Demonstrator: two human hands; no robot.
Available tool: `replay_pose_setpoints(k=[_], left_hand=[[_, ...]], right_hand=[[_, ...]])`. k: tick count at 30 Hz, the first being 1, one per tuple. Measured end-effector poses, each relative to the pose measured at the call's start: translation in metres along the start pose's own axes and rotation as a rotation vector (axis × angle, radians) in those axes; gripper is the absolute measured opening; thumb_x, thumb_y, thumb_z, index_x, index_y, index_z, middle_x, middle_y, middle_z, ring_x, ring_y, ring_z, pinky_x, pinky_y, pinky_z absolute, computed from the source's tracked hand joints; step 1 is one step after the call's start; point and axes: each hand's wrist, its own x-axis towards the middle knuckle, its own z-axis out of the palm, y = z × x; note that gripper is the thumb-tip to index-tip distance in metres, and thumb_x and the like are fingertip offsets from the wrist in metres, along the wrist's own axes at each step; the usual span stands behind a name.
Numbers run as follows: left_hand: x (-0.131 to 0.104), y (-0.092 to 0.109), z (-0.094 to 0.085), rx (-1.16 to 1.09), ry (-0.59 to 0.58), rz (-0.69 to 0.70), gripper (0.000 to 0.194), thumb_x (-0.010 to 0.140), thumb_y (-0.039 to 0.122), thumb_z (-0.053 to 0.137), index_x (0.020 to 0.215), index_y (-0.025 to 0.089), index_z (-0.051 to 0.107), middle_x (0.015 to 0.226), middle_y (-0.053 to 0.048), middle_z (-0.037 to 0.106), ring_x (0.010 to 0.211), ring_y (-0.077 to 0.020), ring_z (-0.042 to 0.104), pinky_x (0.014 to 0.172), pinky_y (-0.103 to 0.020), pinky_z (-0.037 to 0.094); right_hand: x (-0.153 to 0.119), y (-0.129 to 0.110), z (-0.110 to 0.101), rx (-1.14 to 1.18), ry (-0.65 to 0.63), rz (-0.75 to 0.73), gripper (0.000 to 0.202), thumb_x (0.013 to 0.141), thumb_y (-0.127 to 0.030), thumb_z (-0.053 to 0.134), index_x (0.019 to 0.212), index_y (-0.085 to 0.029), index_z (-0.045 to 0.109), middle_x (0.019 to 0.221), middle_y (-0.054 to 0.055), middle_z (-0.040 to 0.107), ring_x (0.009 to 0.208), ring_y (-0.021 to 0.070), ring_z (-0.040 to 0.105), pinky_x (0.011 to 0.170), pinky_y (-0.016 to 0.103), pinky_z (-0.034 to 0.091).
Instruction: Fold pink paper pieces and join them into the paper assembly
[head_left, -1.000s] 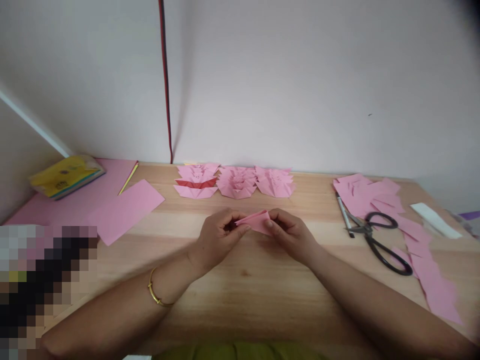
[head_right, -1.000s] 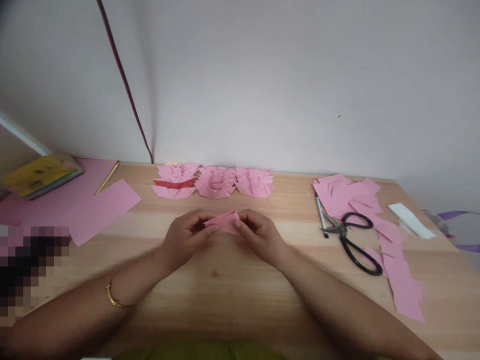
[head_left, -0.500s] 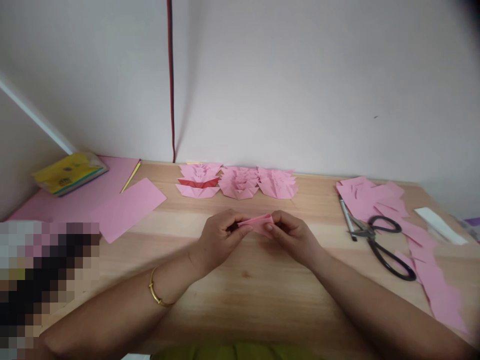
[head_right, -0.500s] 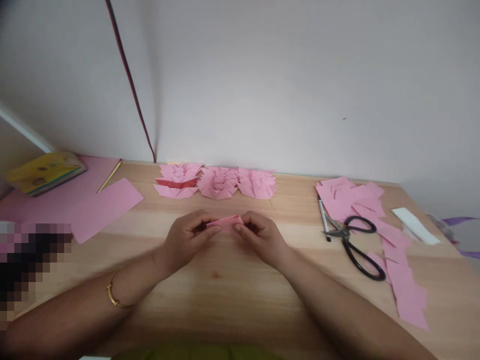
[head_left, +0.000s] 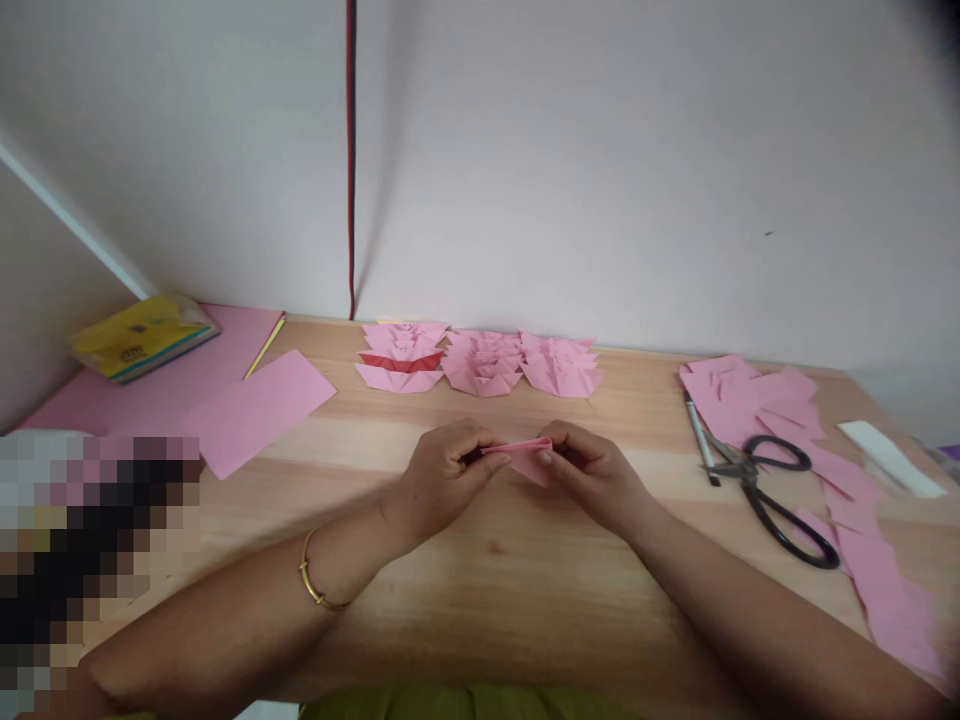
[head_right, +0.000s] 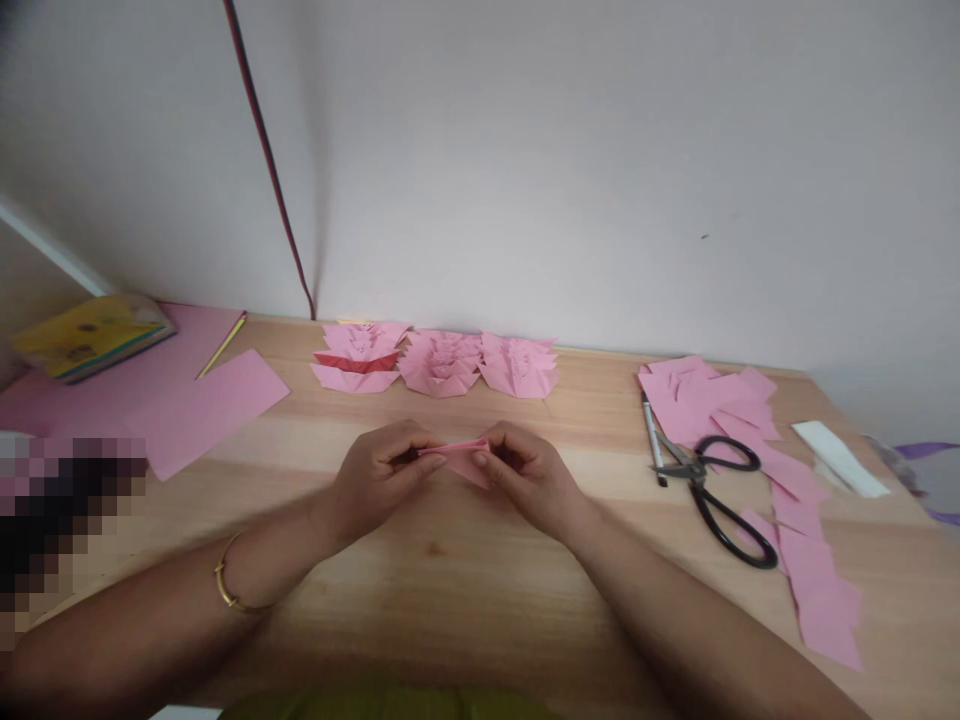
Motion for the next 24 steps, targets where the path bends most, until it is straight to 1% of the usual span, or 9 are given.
replay_pose_setpoints(k=[7,15,19,24], left_hand=[[-0.0001,0.0016,-0.0001,-0.022,-0.014,-0.036,0.016,0.082,0.031,0.057,0.083,0.017,0.066,0.072,-0.003,0.064,0.067,-0.0120,0.056,0.063,-0.023,0.043],[-0.0008,-0.0003,0.0011,-0.028,-0.021,-0.052,0.016,0.081,0.029,0.058,0.084,0.016,0.067,0.074,-0.002,0.065,0.068,-0.0114,0.057,0.064,-0.022,0.043],[-0.0009,-0.0007,0.0013,-0.007,-0.017,-0.064,0.016,0.081,0.031,0.058,0.082,0.017,0.066,0.073,-0.002,0.065,0.067,-0.0114,0.056,0.063,-0.023,0.043],[-0.0011,-0.0007,0.0008,0.002,-0.027,-0.055,0.017,0.081,0.032,0.059,0.085,0.017,0.066,0.075,-0.003,0.065,0.068,-0.0120,0.057,0.064,-0.023,0.043]], right_hand=[[-0.0007,0.0010,-0.0001,-0.024,0.024,0.025,0.026,0.084,-0.041,0.054,0.074,-0.018,0.055,0.070,0.002,0.053,0.064,0.0124,0.047,0.058,0.024,0.037],[-0.0009,0.0029,0.0002,-0.013,0.045,-0.004,0.022,0.084,-0.036,0.057,0.072,-0.017,0.055,0.069,0.001,0.052,0.063,0.0112,0.046,0.056,0.023,0.036],[-0.0012,0.0042,0.0000,-0.028,0.058,-0.010,0.022,0.083,-0.036,0.057,0.072,-0.018,0.056,0.068,0.001,0.053,0.062,0.0112,0.047,0.056,0.023,0.036],[-0.0010,0.0046,-0.0001,-0.021,0.064,0.002,0.023,0.084,-0.037,0.056,0.072,-0.018,0.055,0.069,0.001,0.053,0.062,0.0112,0.047,0.055,0.023,0.036]])
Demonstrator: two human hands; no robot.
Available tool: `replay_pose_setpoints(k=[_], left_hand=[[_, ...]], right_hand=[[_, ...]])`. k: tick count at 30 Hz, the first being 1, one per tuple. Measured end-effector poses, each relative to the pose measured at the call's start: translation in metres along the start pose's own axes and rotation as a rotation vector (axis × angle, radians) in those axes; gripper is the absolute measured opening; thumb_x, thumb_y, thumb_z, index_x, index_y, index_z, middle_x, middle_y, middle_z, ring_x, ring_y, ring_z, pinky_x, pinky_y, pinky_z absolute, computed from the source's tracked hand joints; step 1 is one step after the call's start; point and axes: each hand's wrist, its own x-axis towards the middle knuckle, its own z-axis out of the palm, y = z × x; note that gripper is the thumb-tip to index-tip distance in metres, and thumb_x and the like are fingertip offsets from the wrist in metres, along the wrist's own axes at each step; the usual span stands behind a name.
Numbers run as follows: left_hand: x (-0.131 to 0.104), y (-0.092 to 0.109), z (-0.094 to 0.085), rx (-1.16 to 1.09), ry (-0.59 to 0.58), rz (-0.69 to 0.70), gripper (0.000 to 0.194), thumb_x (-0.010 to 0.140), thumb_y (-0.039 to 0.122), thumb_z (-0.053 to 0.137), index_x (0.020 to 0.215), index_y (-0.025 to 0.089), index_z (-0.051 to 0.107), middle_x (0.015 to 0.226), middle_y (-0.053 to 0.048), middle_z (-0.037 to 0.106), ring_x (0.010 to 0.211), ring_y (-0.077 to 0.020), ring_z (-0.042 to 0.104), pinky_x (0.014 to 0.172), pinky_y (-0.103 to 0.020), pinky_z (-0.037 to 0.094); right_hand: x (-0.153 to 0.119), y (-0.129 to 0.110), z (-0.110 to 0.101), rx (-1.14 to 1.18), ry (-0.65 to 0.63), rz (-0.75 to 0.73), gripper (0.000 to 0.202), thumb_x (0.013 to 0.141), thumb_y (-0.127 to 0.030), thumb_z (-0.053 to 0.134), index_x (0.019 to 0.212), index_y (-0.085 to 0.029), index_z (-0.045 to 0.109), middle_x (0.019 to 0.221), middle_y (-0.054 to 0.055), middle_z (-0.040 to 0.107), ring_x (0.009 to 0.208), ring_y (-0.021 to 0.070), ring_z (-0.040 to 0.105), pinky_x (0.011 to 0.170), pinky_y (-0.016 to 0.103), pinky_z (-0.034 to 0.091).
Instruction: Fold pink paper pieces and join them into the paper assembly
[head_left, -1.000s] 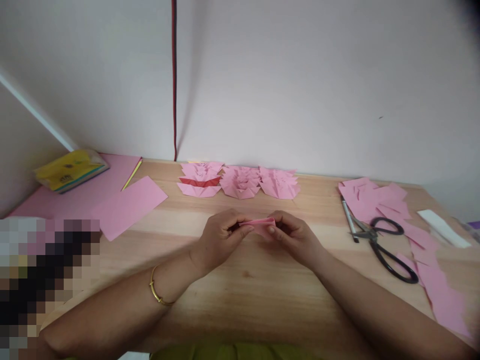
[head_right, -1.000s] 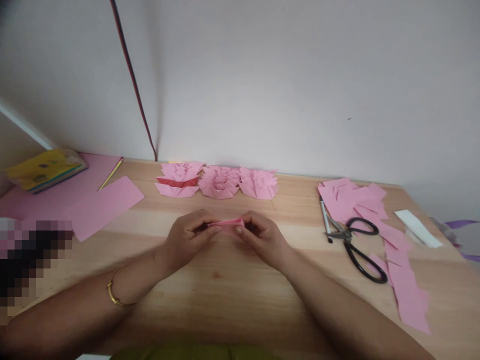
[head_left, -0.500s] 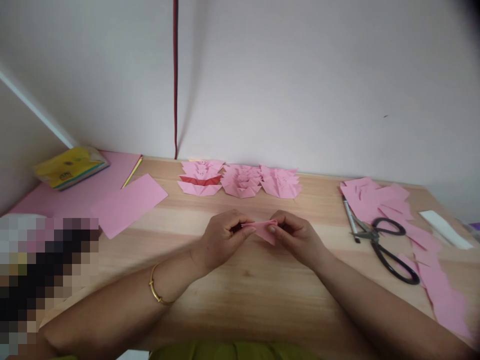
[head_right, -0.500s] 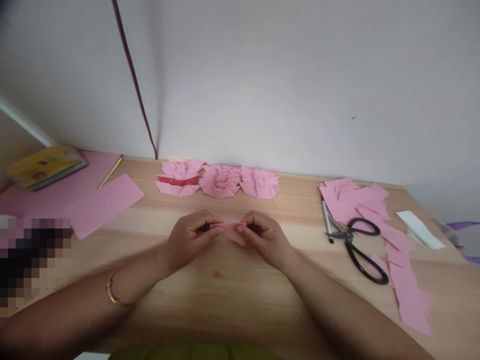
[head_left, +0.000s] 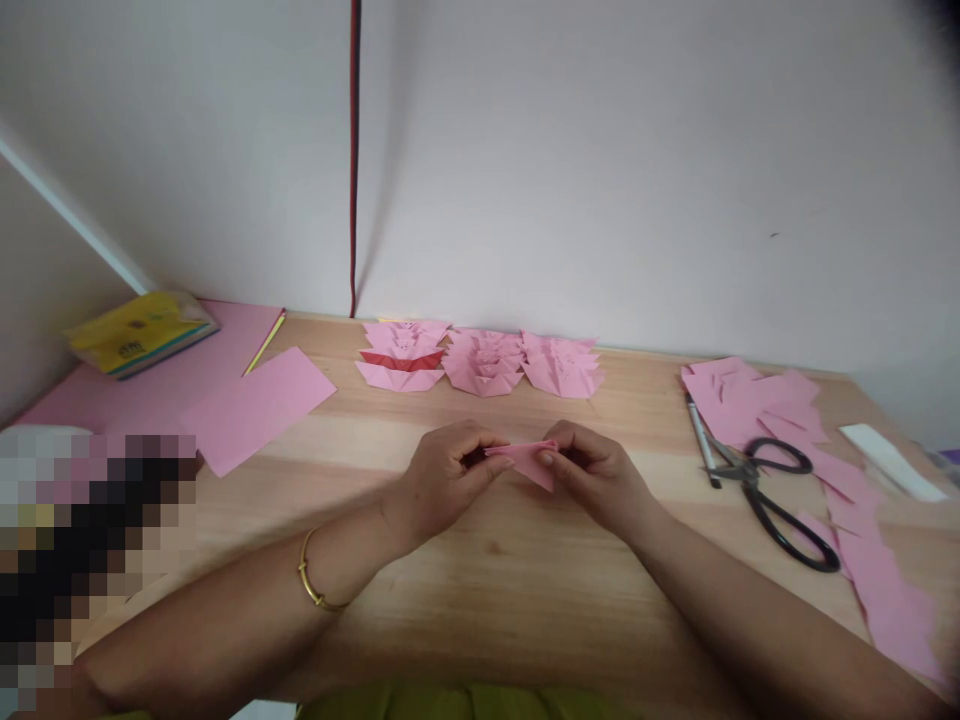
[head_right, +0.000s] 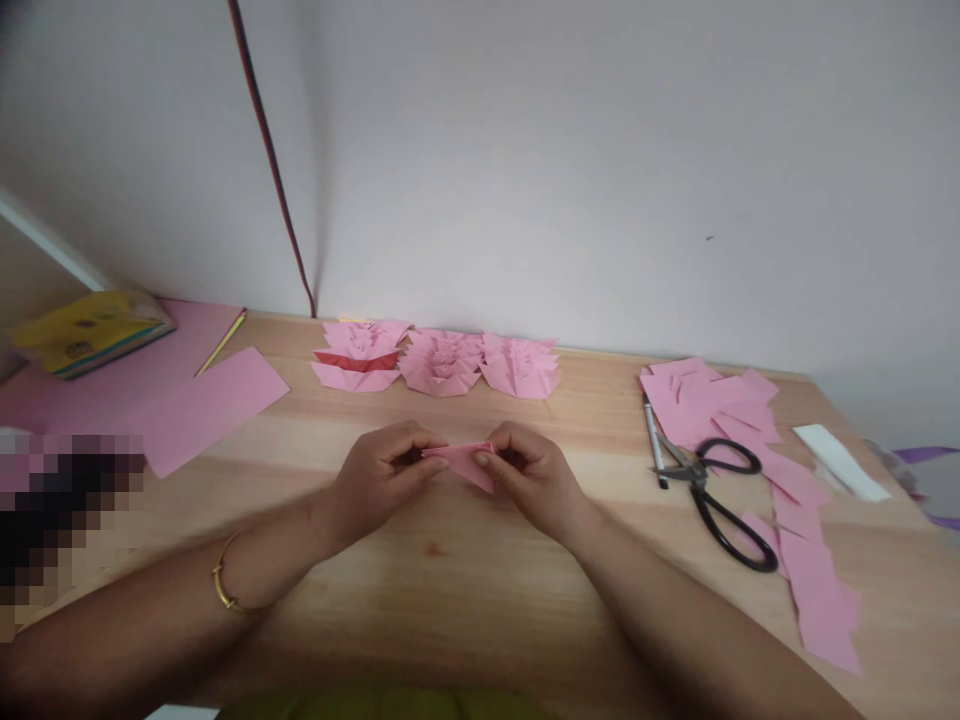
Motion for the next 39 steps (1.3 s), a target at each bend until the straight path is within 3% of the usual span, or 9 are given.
replay_pose_setpoints(k=[28,39], left_hand=[[-0.0002,-0.0014,0.0015,-0.030,-0.007,0.030,0.014,0.083,0.027,0.056,0.078,0.018,0.065,0.071,-0.002,0.065,0.066,-0.0111,0.057,0.062,-0.022,0.043],[0.0015,-0.0015,-0.0005,-0.041,-0.066,0.029,0.011,0.081,0.020,0.054,0.075,0.017,0.062,0.069,-0.001,0.061,0.064,-0.0103,0.054,0.061,-0.022,0.041]], right_hand=[[0.0011,-0.0012,-0.0006,-0.040,-0.015,-0.039,0.022,0.082,-0.037,0.058,0.071,-0.018,0.057,0.067,0.001,0.054,0.063,0.0121,0.049,0.057,0.024,0.039],[0.0011,-0.0036,0.0012,0.101,-0.019,-0.070,0.014,0.080,-0.031,0.062,0.075,-0.019,0.058,0.070,0.001,0.055,0.065,0.0117,0.051,0.060,0.025,0.040]])
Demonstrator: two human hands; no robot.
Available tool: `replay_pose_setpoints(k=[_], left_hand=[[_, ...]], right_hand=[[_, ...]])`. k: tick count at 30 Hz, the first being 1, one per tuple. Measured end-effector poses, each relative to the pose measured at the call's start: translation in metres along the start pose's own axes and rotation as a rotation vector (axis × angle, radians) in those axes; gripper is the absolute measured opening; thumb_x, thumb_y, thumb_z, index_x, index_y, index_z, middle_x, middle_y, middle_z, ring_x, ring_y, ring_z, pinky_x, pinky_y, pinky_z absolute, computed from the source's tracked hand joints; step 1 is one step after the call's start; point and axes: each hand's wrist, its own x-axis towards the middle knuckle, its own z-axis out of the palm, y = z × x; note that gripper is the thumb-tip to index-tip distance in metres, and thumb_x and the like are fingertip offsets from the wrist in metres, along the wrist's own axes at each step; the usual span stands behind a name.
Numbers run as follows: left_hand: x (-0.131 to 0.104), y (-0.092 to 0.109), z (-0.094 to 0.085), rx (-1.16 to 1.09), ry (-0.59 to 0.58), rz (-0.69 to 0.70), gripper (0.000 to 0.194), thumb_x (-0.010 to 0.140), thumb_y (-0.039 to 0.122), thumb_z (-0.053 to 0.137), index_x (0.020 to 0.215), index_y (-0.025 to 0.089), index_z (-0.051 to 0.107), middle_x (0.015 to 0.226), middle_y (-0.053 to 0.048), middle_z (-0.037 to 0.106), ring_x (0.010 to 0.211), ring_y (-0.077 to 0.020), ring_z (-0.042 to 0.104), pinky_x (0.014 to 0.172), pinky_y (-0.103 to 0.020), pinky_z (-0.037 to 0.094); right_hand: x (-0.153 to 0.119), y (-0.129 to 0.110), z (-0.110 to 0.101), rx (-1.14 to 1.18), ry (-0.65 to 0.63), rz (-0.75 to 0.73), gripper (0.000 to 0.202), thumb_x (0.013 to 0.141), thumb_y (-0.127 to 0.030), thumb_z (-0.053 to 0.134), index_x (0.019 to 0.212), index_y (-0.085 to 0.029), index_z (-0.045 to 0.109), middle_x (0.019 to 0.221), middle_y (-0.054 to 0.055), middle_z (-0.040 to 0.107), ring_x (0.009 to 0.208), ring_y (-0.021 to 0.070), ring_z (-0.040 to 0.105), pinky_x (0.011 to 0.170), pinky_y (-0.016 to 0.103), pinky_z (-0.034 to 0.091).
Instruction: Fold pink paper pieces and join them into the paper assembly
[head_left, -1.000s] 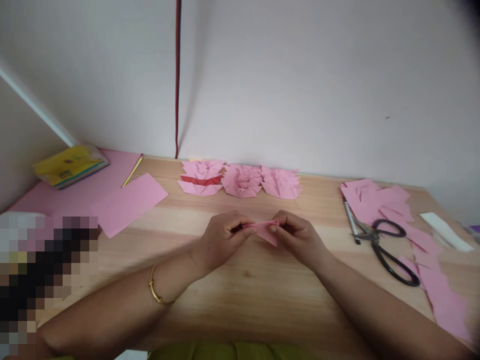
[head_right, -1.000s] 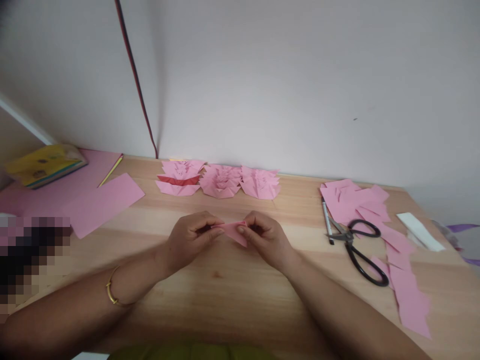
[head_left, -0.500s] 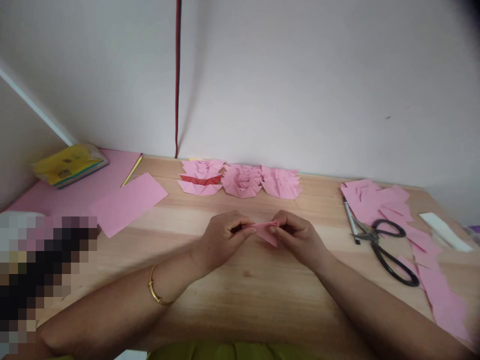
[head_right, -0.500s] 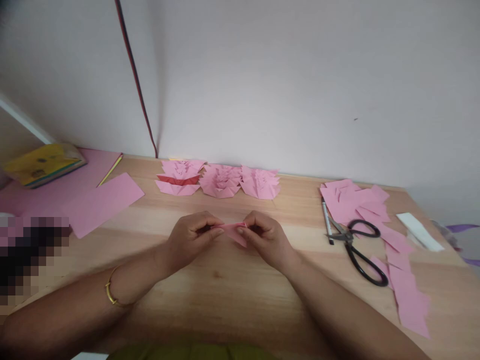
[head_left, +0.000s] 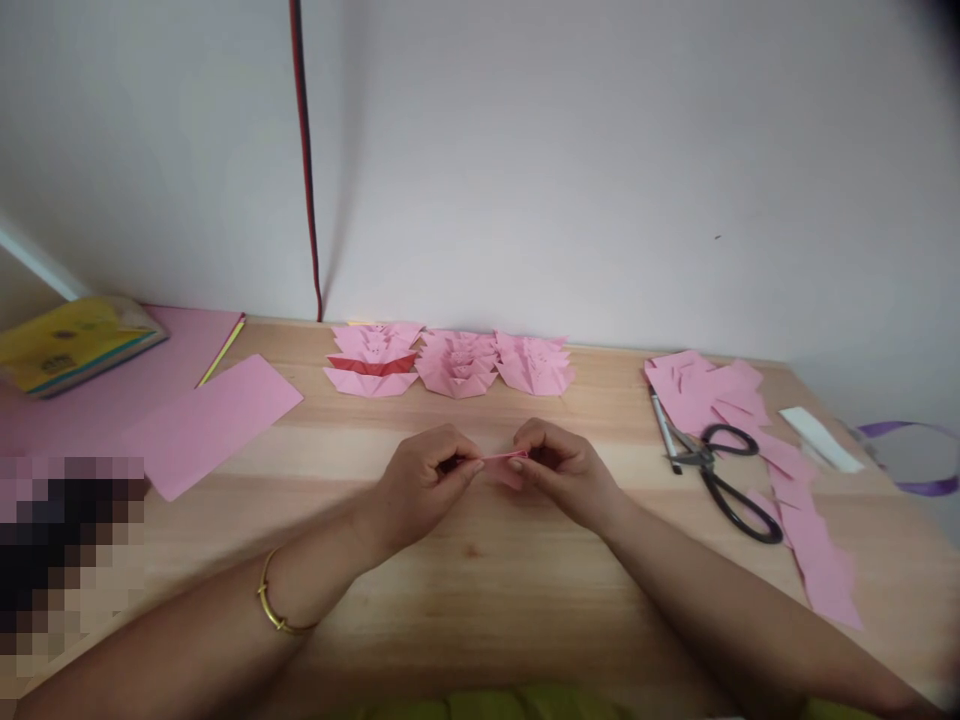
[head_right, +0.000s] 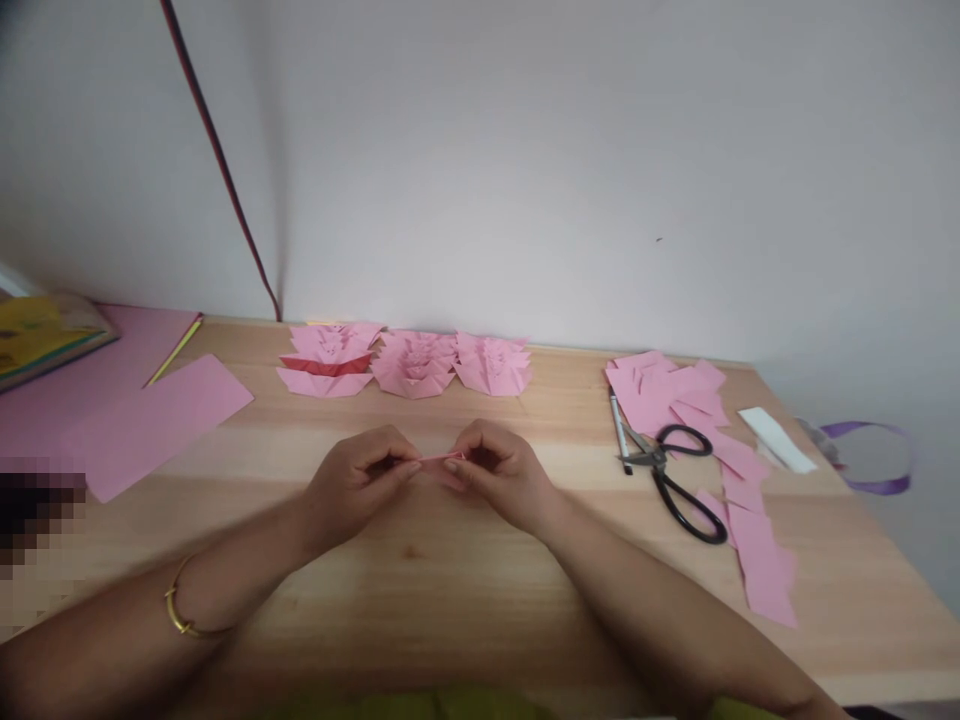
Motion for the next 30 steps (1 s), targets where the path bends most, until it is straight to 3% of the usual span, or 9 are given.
replay_pose_setpoints(k=[10,18,25,28,30], left_hand=[[0.0030,0.0032,-0.0029,-0.007,-0.061,-0.087,0.013,0.081,0.022,0.054,0.071,0.015,0.061,0.067,0.000,0.059,0.062,-0.0101,0.052,0.060,-0.021,0.039],[0.0030,0.0017,-0.0023,-0.043,-0.052,-0.113,0.015,0.080,0.023,0.054,0.070,0.015,0.059,0.065,0.000,0.057,0.061,-0.0102,0.050,0.059,-0.022,0.038],[0.0010,-0.0008,-0.0009,0.011,-0.019,-0.051,0.013,0.081,0.022,0.053,0.073,0.015,0.059,0.068,-0.001,0.058,0.064,-0.0106,0.052,0.062,-0.022,0.039],[0.0000,-0.0018,0.0003,0.016,-0.021,-0.005,0.012,0.082,0.021,0.052,0.074,0.015,0.060,0.069,-0.001,0.059,0.065,-0.0104,0.052,0.063,-0.022,0.039],[-0.0006,-0.0027,0.0016,0.016,-0.041,0.021,0.012,0.082,0.020,0.053,0.075,0.015,0.060,0.069,-0.001,0.060,0.065,-0.0102,0.052,0.063,-0.022,0.039]], right_hand=[[0.0013,0.0030,-0.0016,0.059,-0.022,-0.039,0.017,0.082,-0.032,0.061,0.073,-0.018,0.059,0.070,0.001,0.053,0.065,0.0115,0.049,0.059,0.025,0.038],[0.0011,-0.0002,-0.0064,0.006,-0.076,-0.009,0.027,0.090,-0.036,0.046,0.075,-0.017,0.058,0.075,0.003,0.055,0.069,0.0123,0.050,0.063,0.025,0.039],[0.0012,0.0048,-0.0084,-0.046,0.005,-0.047,0.020,0.084,-0.037,0.057,0.079,-0.018,0.058,0.075,0.002,0.054,0.069,0.0123,0.051,0.063,0.024,0.041],[0.0006,0.0046,-0.0063,-0.023,-0.040,-0.055,0.029,0.076,-0.038,0.066,0.097,-0.019,0.059,0.085,0.004,0.058,0.076,0.0143,0.054,0.065,0.026,0.044],[-0.0001,0.0030,-0.0041,-0.076,-0.091,-0.048,0.023,0.078,-0.035,0.065,0.094,-0.019,0.062,0.083,0.004,0.060,0.075,0.0143,0.055,0.065,0.026,0.044]])
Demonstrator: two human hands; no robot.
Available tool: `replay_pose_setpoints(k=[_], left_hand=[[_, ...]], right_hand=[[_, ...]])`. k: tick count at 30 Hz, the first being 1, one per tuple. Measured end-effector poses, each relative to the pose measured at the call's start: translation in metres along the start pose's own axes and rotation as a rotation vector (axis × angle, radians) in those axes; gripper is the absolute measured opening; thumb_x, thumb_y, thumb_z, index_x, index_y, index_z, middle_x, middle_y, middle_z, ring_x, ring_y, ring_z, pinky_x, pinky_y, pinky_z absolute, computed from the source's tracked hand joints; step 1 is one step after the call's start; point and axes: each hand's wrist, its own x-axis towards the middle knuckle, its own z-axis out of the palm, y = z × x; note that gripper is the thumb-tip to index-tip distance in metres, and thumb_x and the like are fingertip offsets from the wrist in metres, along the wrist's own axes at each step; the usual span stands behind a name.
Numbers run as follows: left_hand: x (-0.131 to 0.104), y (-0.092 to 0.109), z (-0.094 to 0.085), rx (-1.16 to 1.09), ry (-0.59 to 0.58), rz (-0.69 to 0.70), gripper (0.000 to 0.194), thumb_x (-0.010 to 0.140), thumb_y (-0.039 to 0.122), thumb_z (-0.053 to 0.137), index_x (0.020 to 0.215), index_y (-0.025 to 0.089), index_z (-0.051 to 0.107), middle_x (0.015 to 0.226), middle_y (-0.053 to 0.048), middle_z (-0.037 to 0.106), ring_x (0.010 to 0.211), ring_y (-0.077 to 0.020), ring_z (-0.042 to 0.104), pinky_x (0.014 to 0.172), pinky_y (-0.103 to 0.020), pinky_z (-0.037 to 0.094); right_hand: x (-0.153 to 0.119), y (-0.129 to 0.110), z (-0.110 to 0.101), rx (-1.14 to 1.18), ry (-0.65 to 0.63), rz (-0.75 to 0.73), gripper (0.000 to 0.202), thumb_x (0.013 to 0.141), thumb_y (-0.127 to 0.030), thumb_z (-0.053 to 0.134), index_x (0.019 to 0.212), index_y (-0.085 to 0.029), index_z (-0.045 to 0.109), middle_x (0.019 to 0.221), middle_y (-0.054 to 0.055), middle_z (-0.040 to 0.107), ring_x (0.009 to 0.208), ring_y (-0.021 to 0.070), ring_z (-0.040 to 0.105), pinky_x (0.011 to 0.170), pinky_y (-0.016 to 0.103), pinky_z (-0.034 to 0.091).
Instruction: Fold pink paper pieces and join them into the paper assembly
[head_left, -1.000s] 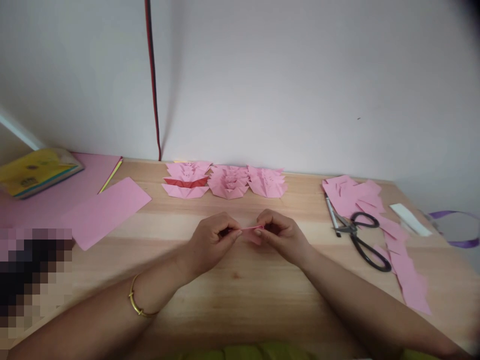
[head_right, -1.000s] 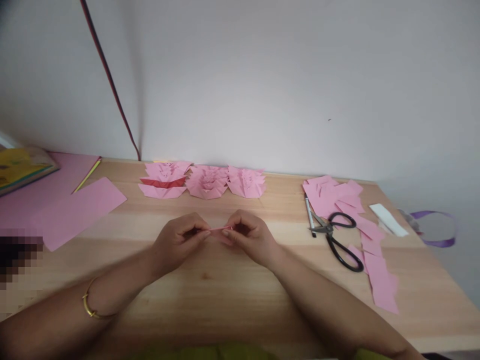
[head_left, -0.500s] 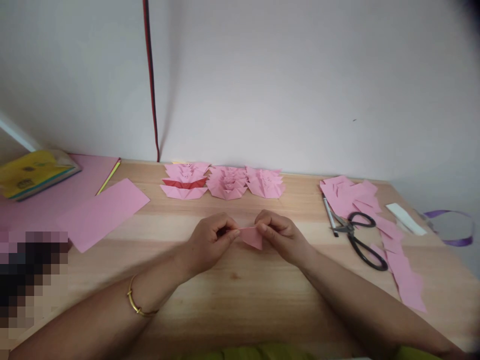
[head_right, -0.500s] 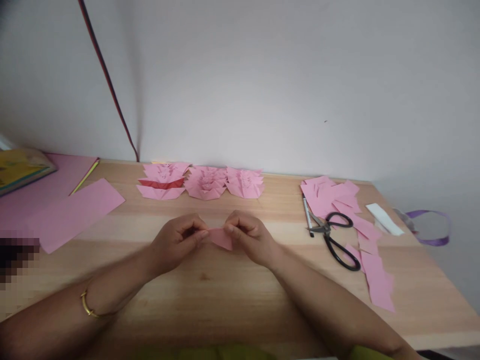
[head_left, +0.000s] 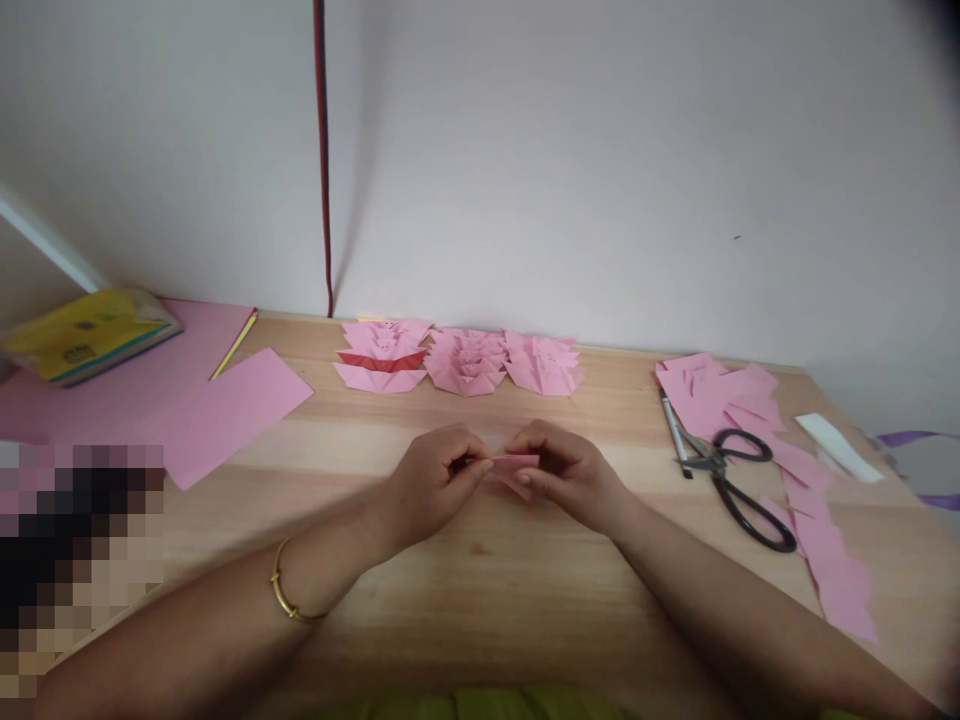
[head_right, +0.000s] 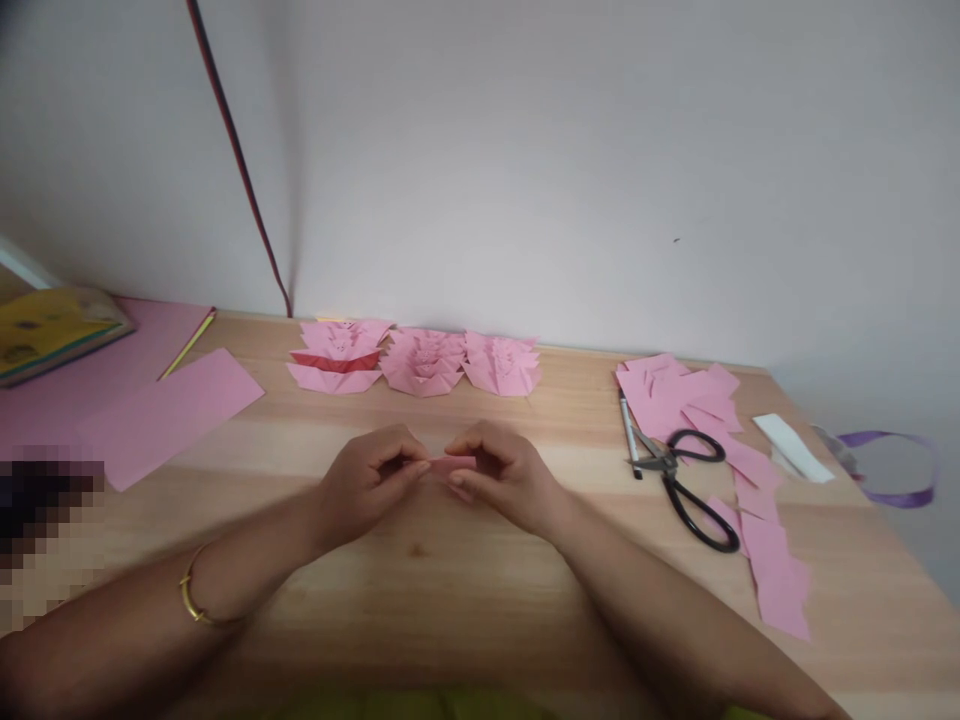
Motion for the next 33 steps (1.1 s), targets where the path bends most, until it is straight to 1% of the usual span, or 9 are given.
replay_pose_setpoints(k=[2,4,9,15,19,26,28,30,33], left_hand=[[-0.0004,-0.0004,0.0013,0.000,-0.023,0.000,0.012,0.082,0.021,0.053,0.076,0.015,0.061,0.069,-0.001,0.059,0.065,-0.0103,0.052,0.062,-0.022,0.039],[-0.0003,-0.0002,0.0019,-0.011,-0.041,-0.029,0.014,0.082,0.024,0.054,0.076,0.015,0.062,0.069,-0.001,0.059,0.064,-0.0105,0.051,0.061,-0.022,0.039],[0.0004,0.0005,0.0006,-0.036,-0.030,-0.097,0.014,0.081,0.028,0.057,0.078,0.016,0.063,0.070,-0.001,0.060,0.064,-0.0106,0.052,0.060,-0.022,0.039],[0.0000,0.0010,0.0001,-0.032,-0.009,-0.095,0.015,0.082,0.026,0.055,0.075,0.016,0.063,0.068,-0.001,0.061,0.064,-0.0106,0.053,0.061,-0.022,0.040],[0.0001,0.0028,-0.0006,-0.073,0.006,-0.116,0.016,0.082,0.025,0.055,0.073,0.015,0.064,0.067,-0.001,0.061,0.063,-0.0103,0.053,0.060,-0.021,0.040],[0.0015,0.0020,-0.0019,-0.095,0.019,-0.158,0.018,0.081,0.027,0.056,0.070,0.015,0.063,0.064,0.000,0.060,0.061,-0.0102,0.052,0.059,-0.021,0.040],[0.0019,0.0019,-0.0022,-0.086,0.010,-0.144,0.018,0.082,0.026,0.055,0.070,0.015,0.063,0.066,-0.001,0.059,0.063,-0.0108,0.053,0.060,-0.022,0.040],[0.0023,0.0025,-0.0025,-0.067,0.003,-0.095,0.017,0.082,0.025,0.054,0.071,0.015,0.063,0.067,-0.002,0.059,0.065,-0.0118,0.053,0.063,-0.024,0.041],[0.0023,0.0037,-0.0020,-0.049,-0.004,-0.018,0.013,0.081,0.025,0.055,0.078,0.016,0.063,0.073,-0.003,0.060,0.070,-0.0133,0.053,0.066,-0.026,0.042]], right_hand=[[-0.0004,-0.0023,0.0019,-0.048,-0.009,0.002,0.014,0.082,-0.031,0.061,0.083,-0.018,0.065,0.076,0.004,0.060,0.070,0.0133,0.055,0.062,0.026,0.043],[-0.0008,-0.0039,0.0028,-0.061,0.021,0.001,0.014,0.083,-0.030,0.060,0.078,-0.018,0.065,0.070,0.003,0.059,0.066,0.0123,0.054,0.059,0.025,0.042],[-0.0010,-0.0035,0.0017,-0.056,0.053,0.020,0.013,0.082,-0.029,0.061,0.078,-0.017,0.065,0.070,0.002,0.059,0.065,0.0117,0.054,0.058,0.024,0.041],[0.0007,-0.0014,0.0007,-0.066,0.045,0.026,0.012,0.083,-0.028,0.060,0.081,-0.018,0.065,0.071,0.002,0.059,0.066,0.0120,0.054,0.059,0.025,0.041],[0.0008,-0.0014,0.0000,-0.050,0.049,0.040,0.014,0.083,-0.030,0.060,0.079,-0.018,0.064,0.071,0.002,0.059,0.066,0.0121,0.054,0.059,0.025,0.041],[0.0012,-0.0023,-0.0022,-0.026,0.101,0.054,0.017,0.084,-0.032,0.057,0.077,-0.017,0.062,0.072,0.002,0.058,0.066,0.0119,0.053,0.060,0.024,0.041],[0.0014,-0.0025,-0.0029,-0.035,0.103,0.043,0.017,0.085,-0.032,0.056,0.078,-0.017,0.062,0.072,0.003,0.058,0.067,0.0121,0.053,0.060,0.025,0.042],[0.0014,-0.0029,-0.0033,-0.056,0.108,0.026,0.017,0.085,-0.032,0.056,0.078,-0.018,0.062,0.072,0.003,0.058,0.067,0.0124,0.053,0.059,0.025,0.042],[0.0004,-0.0041,-0.0021,-0.129,0.097,-0.024,0.016,0.085,-0.031,0.056,0.078,-0.019,0.063,0.072,0.003,0.059,0.067,0.0131,0.054,0.060,0.026,0.042]])
